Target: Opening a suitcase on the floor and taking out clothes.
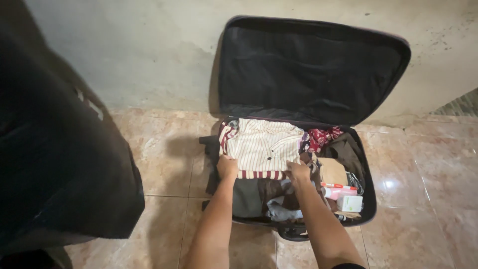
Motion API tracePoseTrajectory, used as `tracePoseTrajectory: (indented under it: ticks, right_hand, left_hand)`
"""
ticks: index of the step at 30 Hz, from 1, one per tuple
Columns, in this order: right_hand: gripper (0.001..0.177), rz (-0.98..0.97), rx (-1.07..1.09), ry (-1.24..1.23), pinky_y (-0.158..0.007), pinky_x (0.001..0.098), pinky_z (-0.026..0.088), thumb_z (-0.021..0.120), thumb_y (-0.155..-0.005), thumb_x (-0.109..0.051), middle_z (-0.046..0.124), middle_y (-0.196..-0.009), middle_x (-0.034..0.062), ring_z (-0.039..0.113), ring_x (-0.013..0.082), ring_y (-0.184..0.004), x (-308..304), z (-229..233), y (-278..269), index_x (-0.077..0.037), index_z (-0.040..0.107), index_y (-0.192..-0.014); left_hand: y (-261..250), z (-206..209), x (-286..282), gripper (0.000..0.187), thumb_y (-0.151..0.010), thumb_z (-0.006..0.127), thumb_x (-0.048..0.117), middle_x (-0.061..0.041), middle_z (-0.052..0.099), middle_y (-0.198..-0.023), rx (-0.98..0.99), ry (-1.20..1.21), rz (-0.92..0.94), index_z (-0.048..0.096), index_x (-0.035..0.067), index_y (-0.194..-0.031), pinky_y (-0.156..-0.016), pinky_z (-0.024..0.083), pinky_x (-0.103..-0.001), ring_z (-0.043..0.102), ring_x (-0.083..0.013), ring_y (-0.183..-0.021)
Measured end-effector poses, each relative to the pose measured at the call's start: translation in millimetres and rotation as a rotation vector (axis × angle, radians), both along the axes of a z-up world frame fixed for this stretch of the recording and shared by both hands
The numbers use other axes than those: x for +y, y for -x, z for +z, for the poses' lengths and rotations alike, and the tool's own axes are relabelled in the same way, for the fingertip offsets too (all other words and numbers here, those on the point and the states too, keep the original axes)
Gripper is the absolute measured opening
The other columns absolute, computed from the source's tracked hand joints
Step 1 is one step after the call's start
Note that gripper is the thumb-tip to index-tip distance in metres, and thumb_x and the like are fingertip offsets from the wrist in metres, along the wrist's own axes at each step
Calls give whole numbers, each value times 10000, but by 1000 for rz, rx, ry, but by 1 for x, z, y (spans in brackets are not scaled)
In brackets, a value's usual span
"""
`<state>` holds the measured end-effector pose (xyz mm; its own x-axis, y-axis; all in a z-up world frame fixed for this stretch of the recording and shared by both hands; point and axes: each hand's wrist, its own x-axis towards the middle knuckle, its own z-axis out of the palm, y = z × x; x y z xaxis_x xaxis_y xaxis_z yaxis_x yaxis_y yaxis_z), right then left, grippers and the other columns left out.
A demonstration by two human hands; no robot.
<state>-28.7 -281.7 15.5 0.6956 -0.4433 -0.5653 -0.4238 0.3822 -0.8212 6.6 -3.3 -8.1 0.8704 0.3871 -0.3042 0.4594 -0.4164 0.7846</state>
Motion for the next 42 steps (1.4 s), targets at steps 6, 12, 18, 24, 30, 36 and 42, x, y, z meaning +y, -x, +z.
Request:
tracePoseTrajectory:
  ticks: [6,12,18,24,30,36,42]
  right_hand:
    - [343,-235,-175,300,-673,308,521,684,-838,-54,723,-908,72,657,182,-782,-17,-15,-6,39,697,-1168]
    - [345,-375,-113,-109,-667,305,556,746,-860,-143,737,-1006,74,693,167,-798,-3,1,0,56,700,-1138]
    - [289,2,21,-52,-465,369,463,767,-863,-128,665,-846,74,621,223,-642,-39,-60,-19,46,674,-1074]
    - [310,3,-18,163,-426,373,343,769,-792,-39,620,-718,83,525,227,-537,-28,13,-2,33,672,-1078]
    - [445,71,50,156,-479,337,485,736,-791,21,694,-864,101,650,194,-623,-39,32,24,31,617,-1219]
    - [886,169,-118,226,-479,332,493,637,-696,134,679,-952,37,640,177,-635,-36,67,60,-157,371,-1489]
    - [677,344,-47,61,-557,313,509,655,-789,75,717,-931,92,651,198,-712,-61,38,81,-132,610,-1432]
  left_hand:
    - [14,20,-4,359,-792,622,133,-283,672,-1164,97,68,-9,671,8,-1125,-984,512,-468,633,-447,-1139]
    - [41,4,-3,379,-892,573,235,-278,691,-1194,32,48,-39,708,18,-1172,-1001,497,-487,630,-463,-1150]
    - [33,43,-13,542,-739,766,308,-297,703,-1074,-146,150,-18,654,-47,-1133,-949,513,-473,665,-448,-1083]
    - [26,52,-35,433,-724,618,119,-286,753,-1025,-8,429,36,693,-104,-1087,-836,553,-450,752,-397,-979]
    - [30,-9,-47,463,-716,588,73,-266,716,-1121,31,411,43,676,-100,-1137,-869,544,-405,712,-370,-1059]
    - [61,54,-48,640,-746,470,13,-272,690,-1282,-216,509,-49,566,-53,-1375,-1034,480,-384,644,-368,-1240]
    - [88,108,-46,904,-770,476,-23,-309,433,-1527,-79,213,-171,169,37,-1618,-1154,357,-400,421,-414,-1429]
